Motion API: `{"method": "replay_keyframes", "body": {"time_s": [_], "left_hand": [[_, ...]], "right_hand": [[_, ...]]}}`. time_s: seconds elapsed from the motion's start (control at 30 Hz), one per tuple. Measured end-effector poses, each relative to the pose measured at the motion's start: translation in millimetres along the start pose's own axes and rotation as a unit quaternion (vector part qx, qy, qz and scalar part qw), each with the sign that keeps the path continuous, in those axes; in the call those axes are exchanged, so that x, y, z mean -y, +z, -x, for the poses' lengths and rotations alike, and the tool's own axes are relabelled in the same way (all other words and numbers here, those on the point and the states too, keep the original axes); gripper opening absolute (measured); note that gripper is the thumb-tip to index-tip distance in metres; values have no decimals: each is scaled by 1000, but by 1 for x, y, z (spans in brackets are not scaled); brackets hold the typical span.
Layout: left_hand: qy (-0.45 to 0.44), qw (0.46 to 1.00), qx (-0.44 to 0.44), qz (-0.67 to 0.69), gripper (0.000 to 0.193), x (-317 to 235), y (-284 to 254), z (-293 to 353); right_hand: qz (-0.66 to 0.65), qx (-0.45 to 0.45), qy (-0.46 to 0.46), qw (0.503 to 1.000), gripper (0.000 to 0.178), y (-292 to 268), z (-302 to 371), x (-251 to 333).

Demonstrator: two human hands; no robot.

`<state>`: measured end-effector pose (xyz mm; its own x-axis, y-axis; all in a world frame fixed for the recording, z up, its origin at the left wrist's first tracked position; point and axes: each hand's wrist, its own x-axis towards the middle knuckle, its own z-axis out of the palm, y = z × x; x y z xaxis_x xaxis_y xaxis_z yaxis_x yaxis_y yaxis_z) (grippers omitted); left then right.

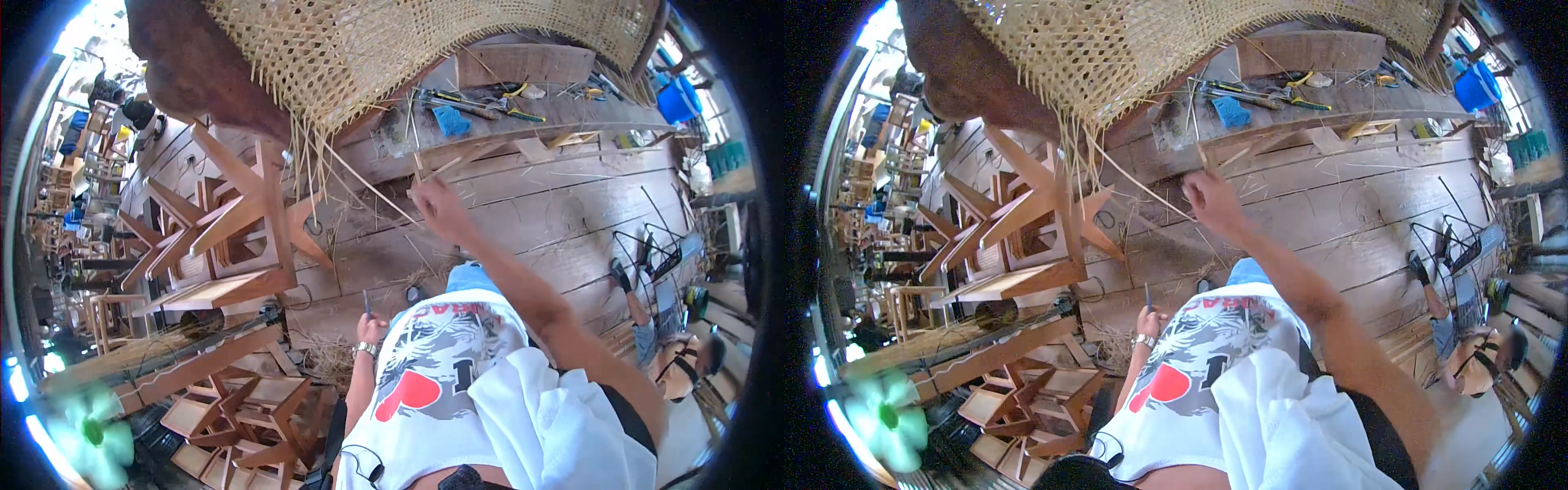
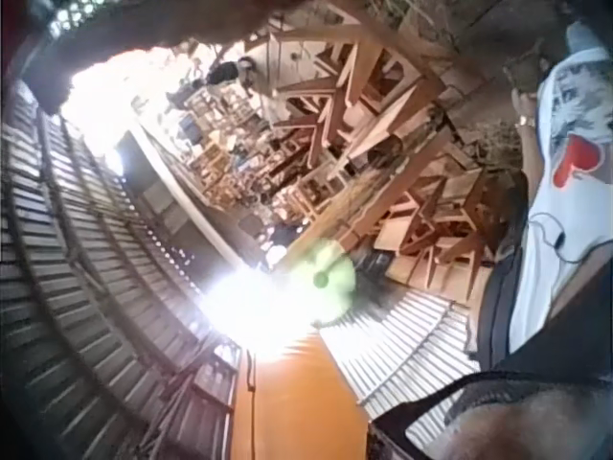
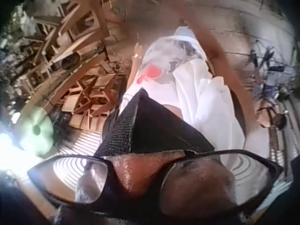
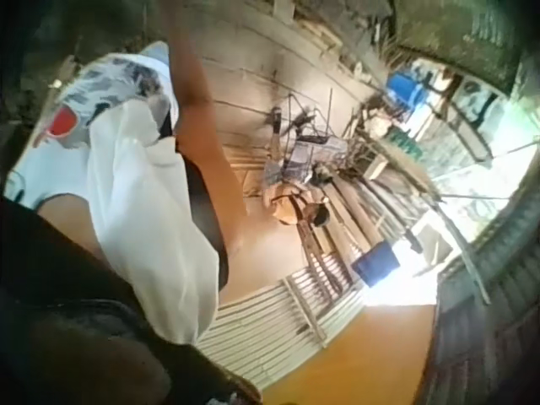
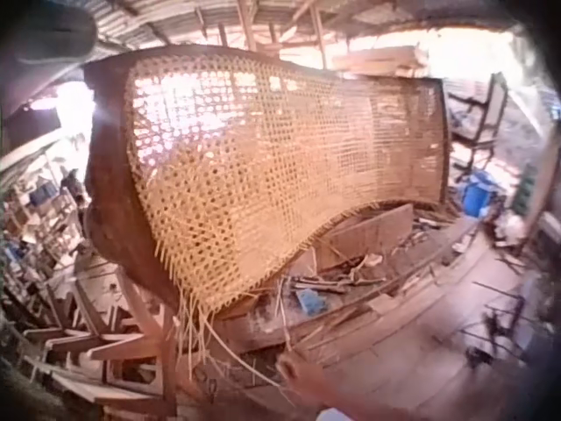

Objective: Weave rattan strips into a wooden chair frame backrest using specialized tools.

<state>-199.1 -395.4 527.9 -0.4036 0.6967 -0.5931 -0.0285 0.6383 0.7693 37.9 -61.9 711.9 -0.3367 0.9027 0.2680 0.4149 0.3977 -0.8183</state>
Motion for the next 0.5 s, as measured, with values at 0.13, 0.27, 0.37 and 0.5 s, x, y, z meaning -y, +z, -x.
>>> {"method": "replay_keyframes", "body": {"time_s": [0.13, 0.27, 0.37, 0.5], "left_hand": [[-70, 989, -110, -64, 39, 13, -20, 34], [-141, 978, -146, 42, 56, 9, -8, 59], [-94, 980, -175, 24, 49, 1, 15, 65], [-39, 972, -209, 96, 25, -5, 53, 69]], "right_hand": [[82, -154, -193, 965, 22, -25, -113, 56], [186, -160, -214, 945, 30, -21, -168, 82], [193, -61, -179, 963, 33, -8, -177, 88], [124, -58, -158, 978, 33, 6, -178, 88]]}}
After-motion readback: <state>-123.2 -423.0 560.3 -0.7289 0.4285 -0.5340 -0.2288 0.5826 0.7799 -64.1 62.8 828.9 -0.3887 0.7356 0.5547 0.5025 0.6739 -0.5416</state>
